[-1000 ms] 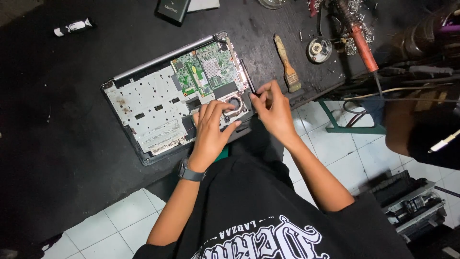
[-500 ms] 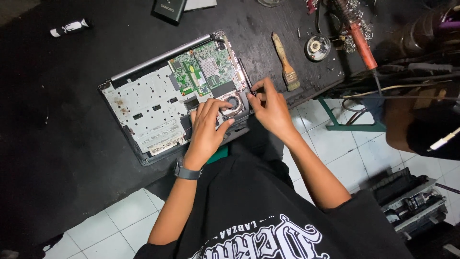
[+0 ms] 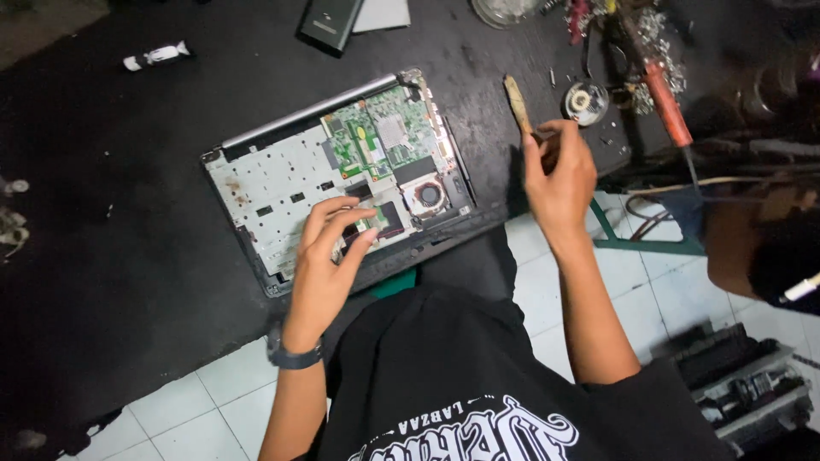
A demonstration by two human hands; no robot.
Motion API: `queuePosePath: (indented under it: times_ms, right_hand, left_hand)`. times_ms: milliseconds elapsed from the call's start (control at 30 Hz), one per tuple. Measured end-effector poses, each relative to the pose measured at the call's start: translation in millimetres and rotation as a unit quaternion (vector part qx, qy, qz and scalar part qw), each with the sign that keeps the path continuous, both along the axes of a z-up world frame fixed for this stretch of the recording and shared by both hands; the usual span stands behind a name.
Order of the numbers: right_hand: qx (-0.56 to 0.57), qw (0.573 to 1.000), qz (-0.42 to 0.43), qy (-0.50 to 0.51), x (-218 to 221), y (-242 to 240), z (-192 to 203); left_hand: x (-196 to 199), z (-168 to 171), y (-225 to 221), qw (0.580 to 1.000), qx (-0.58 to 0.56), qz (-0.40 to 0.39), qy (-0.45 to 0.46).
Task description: Connecting internal components including a cooling fan and ribbon cables to a laptop motherboard during a repair.
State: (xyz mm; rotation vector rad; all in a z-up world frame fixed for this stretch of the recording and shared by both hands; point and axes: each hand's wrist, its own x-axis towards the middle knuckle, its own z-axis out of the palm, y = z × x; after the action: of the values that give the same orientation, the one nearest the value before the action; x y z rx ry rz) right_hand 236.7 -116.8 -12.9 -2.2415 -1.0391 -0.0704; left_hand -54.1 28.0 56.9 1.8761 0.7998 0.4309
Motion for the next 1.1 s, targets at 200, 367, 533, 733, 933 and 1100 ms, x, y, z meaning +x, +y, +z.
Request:
queuePosePath:
  times_ms: [200, 367, 533, 733, 933, 1100]
  right_hand:
    - [-0.024, 0.998, 0.027, -0.059, 6, 11, 10]
    - [-0.07, 0.996, 0.035, -0.048, 17, 14, -6]
    - [-0.048, 0.999, 0.019, -0.019, 16, 12, -3]
    - [0.023, 0.997, 0.075, 0.025, -12, 11, 13]
    - [-0.005, 0.998, 0.053, 0.04, -8, -5, 7]
    - [0.014, 0.999, -0.013, 0.036, 12, -16, 3]
  left_hand:
    - [-16, 7, 33, 0.998, 0.038, 0.049, 0.01]
    - [-6, 15, 59, 0.995, 0.077, 0.062, 0.015]
    - [19, 7, 95, 0.991, 0.128, 0.032, 0.003]
    - [59, -5, 162, 0.981, 0.195, 0.008, 0.016]
    - [78, -8, 207, 0.969, 0.239, -0.051, -0.028]
    - [54, 8, 222, 0.971, 0.241, -0.005, -0.01]
